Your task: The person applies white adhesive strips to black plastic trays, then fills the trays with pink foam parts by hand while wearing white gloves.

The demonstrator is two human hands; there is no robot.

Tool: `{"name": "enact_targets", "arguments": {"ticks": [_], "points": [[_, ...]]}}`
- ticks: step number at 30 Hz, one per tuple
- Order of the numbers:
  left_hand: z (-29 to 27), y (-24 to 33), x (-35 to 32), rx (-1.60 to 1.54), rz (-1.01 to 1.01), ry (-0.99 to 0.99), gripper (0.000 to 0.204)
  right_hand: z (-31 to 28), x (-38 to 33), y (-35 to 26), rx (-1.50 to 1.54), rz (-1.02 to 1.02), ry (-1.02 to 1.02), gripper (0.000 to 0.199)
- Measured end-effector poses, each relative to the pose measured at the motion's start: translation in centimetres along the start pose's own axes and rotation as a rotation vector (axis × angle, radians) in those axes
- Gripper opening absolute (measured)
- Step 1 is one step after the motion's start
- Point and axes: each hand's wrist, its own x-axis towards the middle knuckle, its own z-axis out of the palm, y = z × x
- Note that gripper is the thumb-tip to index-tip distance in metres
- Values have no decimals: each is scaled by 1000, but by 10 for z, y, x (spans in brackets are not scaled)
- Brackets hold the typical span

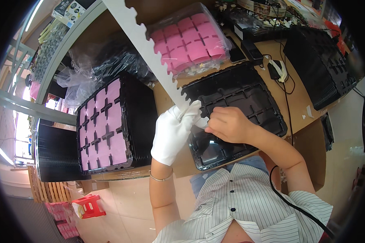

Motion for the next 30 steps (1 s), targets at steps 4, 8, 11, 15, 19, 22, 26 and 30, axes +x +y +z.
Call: {"name": "enact_targets", "arguments": {"ticks": [4,8,11,15,19,22,26,30], "points": [[0,-11,-6,-217,-207,29,22,-3,6,1,-549,-373,123,31],[-3,-10,-3,-290,-447,88,27,-11,7,12,-603,-638,206,35],[-17,-29,-6,-240,-417,254,37,0,16,29,-342,-478,114,29],[-26,-30,-11,-274,-401,309,35,43,52,102,161,453,-550,35],[-22,-36,-13,-279,-331,291,32,94,79,153,5,402,-972,39],[-23,-23,-11,-248,-431,270,32,109,85,142,-401,434,-1158,43],[-26,-23,-12,-305,-448,304,31,90,93,141,-374,442,-1159,45],[-29,-25,-11,-238,-453,264,32,14,68,218,-205,561,-1218,40]]}}
